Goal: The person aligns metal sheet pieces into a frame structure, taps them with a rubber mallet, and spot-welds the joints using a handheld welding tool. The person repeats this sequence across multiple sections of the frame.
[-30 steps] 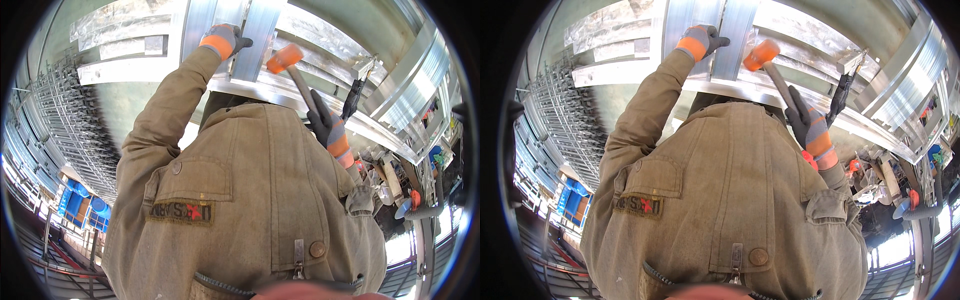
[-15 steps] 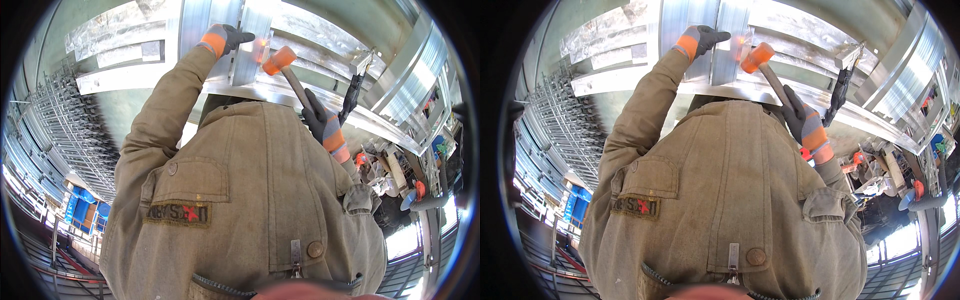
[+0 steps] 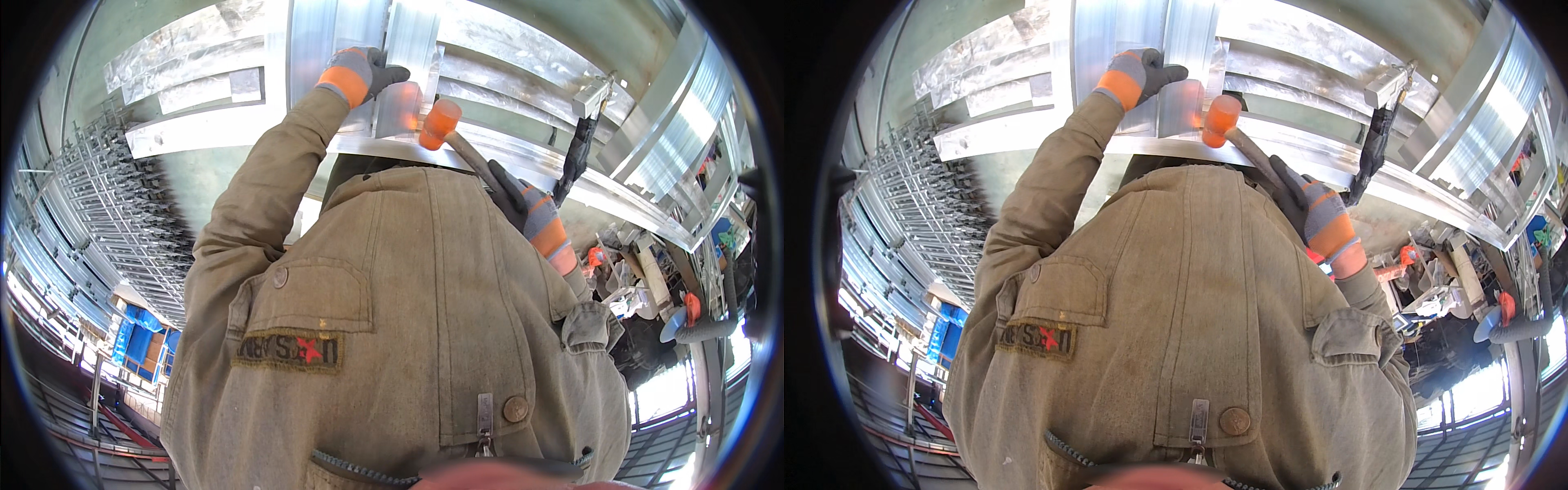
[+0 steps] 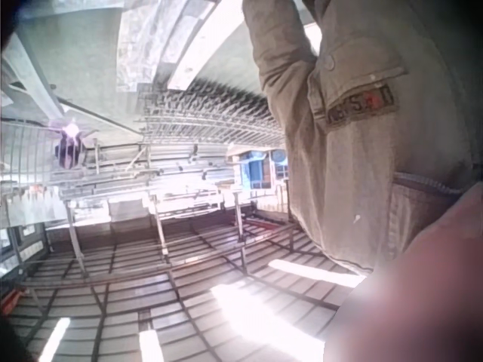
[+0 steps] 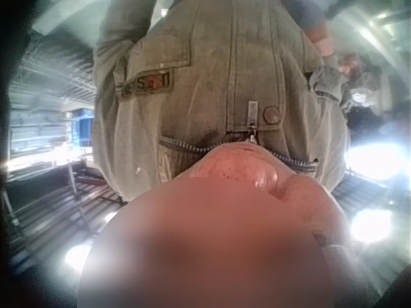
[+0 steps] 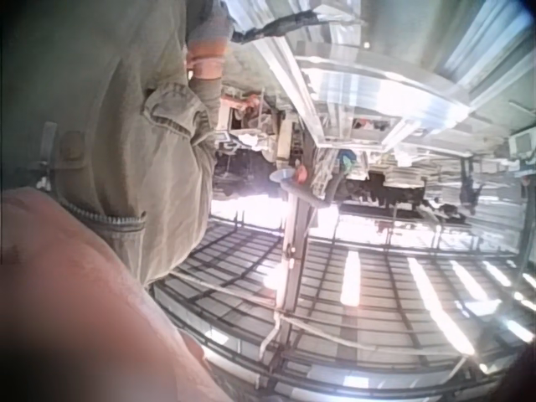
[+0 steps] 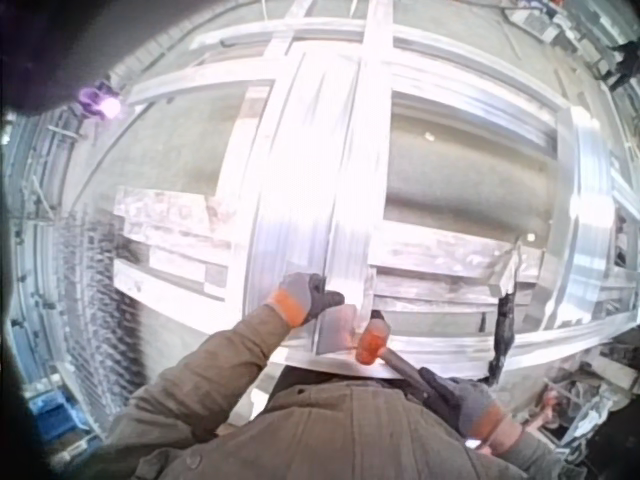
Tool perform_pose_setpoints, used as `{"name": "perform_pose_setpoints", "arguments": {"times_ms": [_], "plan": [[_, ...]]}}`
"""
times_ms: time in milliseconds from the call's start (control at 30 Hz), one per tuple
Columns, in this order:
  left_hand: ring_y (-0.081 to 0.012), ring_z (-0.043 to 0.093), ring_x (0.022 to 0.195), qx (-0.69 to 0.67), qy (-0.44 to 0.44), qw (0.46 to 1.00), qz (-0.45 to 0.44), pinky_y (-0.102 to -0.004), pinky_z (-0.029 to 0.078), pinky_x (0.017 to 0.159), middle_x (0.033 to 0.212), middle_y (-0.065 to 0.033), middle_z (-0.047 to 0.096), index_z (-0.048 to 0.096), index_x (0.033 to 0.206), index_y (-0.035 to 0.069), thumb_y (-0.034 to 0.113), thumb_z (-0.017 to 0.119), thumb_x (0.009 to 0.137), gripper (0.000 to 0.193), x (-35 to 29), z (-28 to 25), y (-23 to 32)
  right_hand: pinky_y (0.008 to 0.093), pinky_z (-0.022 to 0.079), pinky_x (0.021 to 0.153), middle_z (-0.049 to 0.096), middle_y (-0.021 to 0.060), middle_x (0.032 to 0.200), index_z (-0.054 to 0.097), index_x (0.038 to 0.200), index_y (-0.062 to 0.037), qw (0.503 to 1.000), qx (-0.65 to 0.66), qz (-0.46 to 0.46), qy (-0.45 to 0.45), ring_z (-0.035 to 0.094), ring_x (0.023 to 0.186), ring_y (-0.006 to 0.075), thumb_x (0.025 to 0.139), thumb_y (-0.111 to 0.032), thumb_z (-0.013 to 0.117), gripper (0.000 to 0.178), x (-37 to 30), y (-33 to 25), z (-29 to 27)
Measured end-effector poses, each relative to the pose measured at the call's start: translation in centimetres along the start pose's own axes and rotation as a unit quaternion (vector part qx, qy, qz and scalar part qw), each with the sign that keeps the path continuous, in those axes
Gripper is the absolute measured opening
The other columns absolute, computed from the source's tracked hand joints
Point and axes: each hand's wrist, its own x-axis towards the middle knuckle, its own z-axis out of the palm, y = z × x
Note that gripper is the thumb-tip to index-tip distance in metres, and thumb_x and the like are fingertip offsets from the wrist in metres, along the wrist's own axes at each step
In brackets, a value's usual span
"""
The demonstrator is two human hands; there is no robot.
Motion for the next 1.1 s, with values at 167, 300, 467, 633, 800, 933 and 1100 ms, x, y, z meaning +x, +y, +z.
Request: {"name": "perform_pose_setpoints", "arguments": {"times_ms": [167, 300, 467, 633, 800, 933, 1100], "plan": [[-0.0348, 0.078, 0.108, -0.006, -0.030, 0.999, -0.019, -0.0485, 0.061, 0.098, 0.116, -0.0156, 0.083, 0.078, 0.140, 0.008, 0.075, 0.079, 0.088, 0.085, -0.2, -0.4, 0.2, 0.0415, 0.060, 0.087, 0.079, 0.0246, 0.117, 0.060, 0.164, -0.0122, 0.996, 0.040, 0.034, 0.073, 0.078, 0.095, 0.0296, 0.110, -0.014, 0.069, 0.055, -0.4, 0.0, 0.2], [-0.0344, 0.078, 0.107, -0.006, 0.007, 1.000, -0.019, -0.0483, 0.062, 0.096, 0.115, -0.0154, 0.083, 0.079, 0.136, 0.007, 0.072, 0.080, 0.089, 0.080, -0.6, -0.1, 0.4, 0.0435, 0.060, 0.081, 0.078, 0.0237, 0.109, 0.059, 0.165, -0.0124, 0.996, -0.058, 0.050, -0.034, 0.077, 0.085, 0.0296, 0.109, -0.014, 0.071, 0.058, -0.1, 0.5, -0.3], [-0.0341, 0.079, 0.104, -0.013, -0.008, 0.999, -0.038, -0.0486, 0.062, 0.093, 0.113, -0.0146, 0.083, 0.079, 0.136, 0.008, 0.068, 0.082, 0.088, 0.077, -0.5, -0.3, 0.5, 0.0464, 0.061, 0.087, 0.079, 0.0258, 0.117, 0.056, 0.166, -0.0150, 0.997, 0.072, 0.018, 0.028, 0.079, 0.096, 0.0407, 0.111, -0.019, 0.068, 0.057, -0.2, 1.0, 0.8], [-0.0351, 0.079, 0.100, -0.035, -0.034, 0.996, -0.076, -0.0490, 0.063, 0.091, 0.110, -0.0149, 0.083, 0.080, 0.131, 0.008, 0.067, 0.082, 0.087, 0.074, -0.5, -0.8, 0.8, 0.0449, 0.060, 0.090, 0.079, 0.0268, 0.117, 0.058, 0.164, -0.0106, 0.998, 0.014, 0.040, -0.036, 0.079, 0.099, 0.0380, 0.111, -0.019, 0.067, 0.054, 0.1, 1.0, 0.7], [-0.0368, 0.078, 0.105, -0.013, 0.019, 0.999, -0.024, -0.0501, 0.062, 0.094, 0.114, -0.0173, 0.082, 0.081, 0.129, 0.008, 0.069, 0.082, 0.086, 0.075, -0.8, -0.4, 0.4, 0.0363, 0.058, 0.093, 0.079, 0.0159, 0.123, 0.059, 0.163, -0.0052, 0.994, 0.071, 0.086, 0.015, 0.072, 0.105, 0.0222, 0.111, -0.010, 0.068, 0.054, 0.1, -0.7, 0.8], [-0.0382, 0.078, 0.110, -0.002, 0.005, 0.999, -0.047, -0.0508, 0.062, 0.096, 0.121, -0.0194, 0.082, 0.082, 0.129, 0.008, 0.070, 0.081, 0.086, 0.076, -0.6, -0.3, 0.4, 0.0457, 0.060, 0.091, 0.078, 0.0277, 0.121, 0.057, 0.164, -0.0109, 0.995, -0.005, 0.101, -0.011, 0.078, 0.104, 0.0430, 0.109, -0.017, 0.067, 0.056, 0.2, -1.2, 1.0], [-0.0372, 0.078, 0.105, 0.028, -0.002, 0.998, -0.051, -0.0501, 0.062, 0.094, 0.114, -0.0177, 0.082, 0.083, 0.121, 0.007, 0.070, 0.081, 0.088, 0.071, 0.2, -0.6, 0.4, 0.0458, 0.060, 0.090, 0.080, 0.0249, 0.118, 0.057, 0.165, -0.0116, 0.997, -0.006, 0.067, -0.023, 0.079, 0.101, 0.0416, 0.109, -0.020, 0.069, 0.058, 0.5, -0.3, 1.5]]}}
